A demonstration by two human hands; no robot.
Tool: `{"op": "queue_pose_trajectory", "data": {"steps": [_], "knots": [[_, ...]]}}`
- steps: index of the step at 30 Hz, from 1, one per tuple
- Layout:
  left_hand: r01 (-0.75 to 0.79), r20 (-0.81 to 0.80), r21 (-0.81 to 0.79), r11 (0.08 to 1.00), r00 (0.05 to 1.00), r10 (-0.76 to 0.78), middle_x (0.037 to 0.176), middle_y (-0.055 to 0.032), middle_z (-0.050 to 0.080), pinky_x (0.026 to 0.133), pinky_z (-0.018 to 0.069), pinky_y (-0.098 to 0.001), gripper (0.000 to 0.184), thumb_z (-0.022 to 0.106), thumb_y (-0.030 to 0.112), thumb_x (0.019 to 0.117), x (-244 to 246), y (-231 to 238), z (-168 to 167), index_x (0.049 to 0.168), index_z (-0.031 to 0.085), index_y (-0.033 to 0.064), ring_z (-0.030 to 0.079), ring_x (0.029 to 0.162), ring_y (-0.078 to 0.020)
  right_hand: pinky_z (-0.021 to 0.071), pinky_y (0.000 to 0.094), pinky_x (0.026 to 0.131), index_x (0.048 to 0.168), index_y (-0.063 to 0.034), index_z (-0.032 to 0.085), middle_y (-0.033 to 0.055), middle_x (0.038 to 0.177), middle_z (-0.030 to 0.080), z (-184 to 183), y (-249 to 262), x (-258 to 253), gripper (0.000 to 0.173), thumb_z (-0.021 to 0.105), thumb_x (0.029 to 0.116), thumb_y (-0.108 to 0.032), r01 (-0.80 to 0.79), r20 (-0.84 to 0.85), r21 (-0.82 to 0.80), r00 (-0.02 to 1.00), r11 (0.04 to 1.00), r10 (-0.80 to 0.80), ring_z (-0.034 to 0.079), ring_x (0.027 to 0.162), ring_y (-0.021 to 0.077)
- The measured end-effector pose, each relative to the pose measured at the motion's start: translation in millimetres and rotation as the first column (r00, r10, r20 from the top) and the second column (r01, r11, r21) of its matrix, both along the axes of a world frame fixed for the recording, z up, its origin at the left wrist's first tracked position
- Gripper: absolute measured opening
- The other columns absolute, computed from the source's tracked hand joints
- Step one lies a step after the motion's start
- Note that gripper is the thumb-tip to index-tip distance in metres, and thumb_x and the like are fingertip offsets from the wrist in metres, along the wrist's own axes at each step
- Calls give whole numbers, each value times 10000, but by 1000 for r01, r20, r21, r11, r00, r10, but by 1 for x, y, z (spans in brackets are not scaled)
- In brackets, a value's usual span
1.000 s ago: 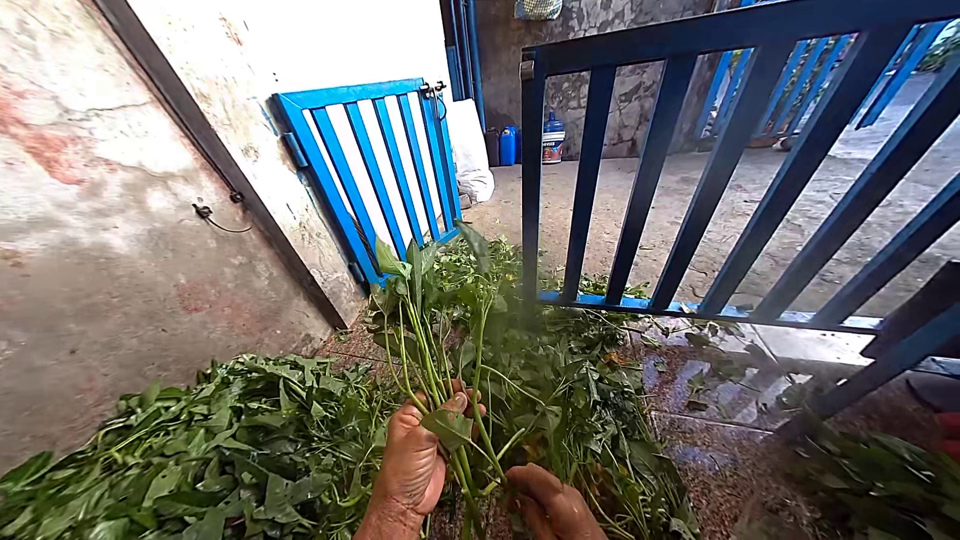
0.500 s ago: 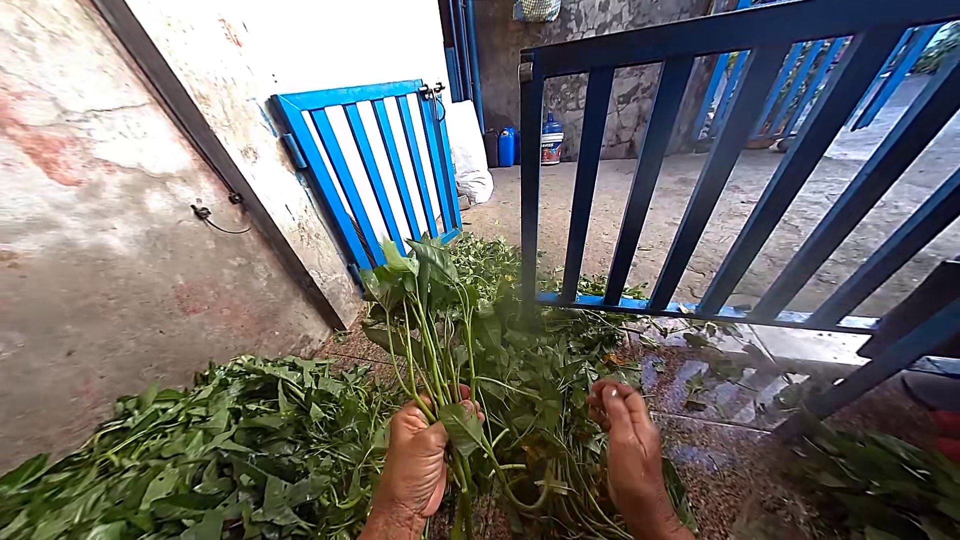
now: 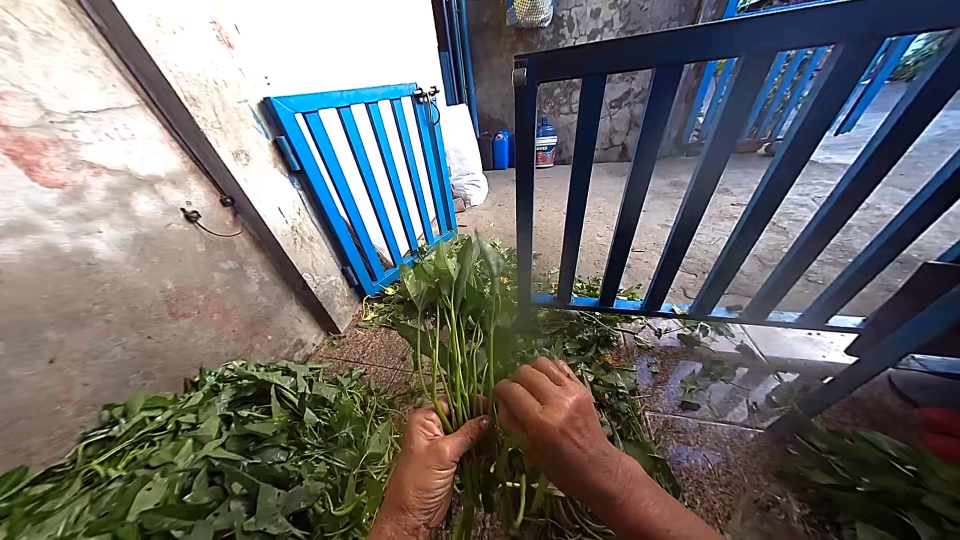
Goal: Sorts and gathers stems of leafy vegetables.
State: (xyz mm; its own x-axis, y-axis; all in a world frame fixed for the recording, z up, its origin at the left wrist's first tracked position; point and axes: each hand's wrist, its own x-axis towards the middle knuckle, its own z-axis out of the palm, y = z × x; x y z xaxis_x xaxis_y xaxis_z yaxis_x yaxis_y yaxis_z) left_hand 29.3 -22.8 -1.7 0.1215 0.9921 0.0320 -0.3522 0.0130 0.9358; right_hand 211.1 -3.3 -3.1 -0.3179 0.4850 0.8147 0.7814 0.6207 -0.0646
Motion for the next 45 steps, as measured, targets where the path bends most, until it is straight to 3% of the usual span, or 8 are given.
{"op": "queue_pose_trajectory", "data": {"steps": [9, 13, 21, 28, 34, 40, 43, 45], "knots": [[123, -75, -55, 991, 989, -127, 875, -134, 717, 712, 625, -364, 196, 722, -24, 844, 2, -5, 1, 1029, 660, -45, 713, 767, -202, 456, 272, 572, 950, -124, 685, -13, 711, 580, 21, -2, 11, 211, 503, 1028, -197, -537, -831, -420, 552, 732, -72, 538, 622, 97], [-20, -66, -70, 997, 998, 16, 945, -203, 714, 778, 630, -391, 240, 707, -67, 848, 0, 0, 2, 1065, 609, -95, 725, 845, -255, 543, 334, 682, 1037, -104, 686, 13, 871, 662, 6, -26, 40, 245, 599, 969, -323, -520, -631, -599, 775, 609, 41, 636, 778, 120], [-284, -49, -249, 926, 958, 281, 810, -230, 705, 613, 636, -377, 166, 635, -134, 925, 1, 6, 9, 1068, 554, -109, 728, 676, -292, 583, 349, 857, 1034, -178, 745, 7, 999, 724, -72, -55, -7, 131, 619, 998, -178, -313, -312, -210, 919, 926, 240, 683, 1001, 165], [-451, -121, -165, 877, 892, 436, 838, -209, 719, 595, 630, -371, 162, 657, -114, 923, -26, 11, 17, 1067, 586, -91, 723, 661, -283, 544, 562, 878, 1104, -75, 745, 149, 1001, 716, -71, -102, 28, 279, 740, 916, -280, -278, -95, -808, 932, 520, 351, 666, 1038, 370], [-306, -84, -137, 942, 951, 297, 850, -241, 715, 655, 643, -391, 185, 663, -141, 903, -11, 2, 11, 1059, 569, -108, 735, 708, -309, 567, 479, 823, 1163, -99, 720, 101, 1057, 689, -46, -64, -5, 363, 607, 982, -393, -140, -190, -605, 981, 783, 29, 661, 1013, 281], [-526, -71, -73, 848, 850, 521, 817, -172, 723, 597, 622, -355, 131, 640, -92, 940, -17, 5, 17, 1067, 610, -75, 715, 647, -247, 548, 434, 695, 784, -92, 621, 63, 749, 632, -97, -69, -12, 291, 447, 978, -220, 14, -64, -377, 997, 926, -41, 666, 752, 245], [-648, -58, -51, 760, 761, 646, 825, -128, 724, 593, 622, -337, 129, 626, -64, 962, -39, 6, 26, 1086, 598, -40, 712, 642, -205, 568, 506, 744, 825, -25, 672, 138, 783, 679, -138, -106, 26, 233, 526, 951, -155, 47, 36, -552, 999, 833, -33, 706, 796, 324], [-704, -57, -17, 710, 709, 703, 798, -99, 705, 596, 631, -330, 125, 622, -55, 966, -48, 4, 31, 1083, 592, -19, 707, 632, -187, 527, 606, 892, 992, 41, 703, 243, 993, 722, -153, -129, 51, 302, 513, 1003, -193, 166, 224, -876, 972, 453, 76, 696, 1023, 436]]}}
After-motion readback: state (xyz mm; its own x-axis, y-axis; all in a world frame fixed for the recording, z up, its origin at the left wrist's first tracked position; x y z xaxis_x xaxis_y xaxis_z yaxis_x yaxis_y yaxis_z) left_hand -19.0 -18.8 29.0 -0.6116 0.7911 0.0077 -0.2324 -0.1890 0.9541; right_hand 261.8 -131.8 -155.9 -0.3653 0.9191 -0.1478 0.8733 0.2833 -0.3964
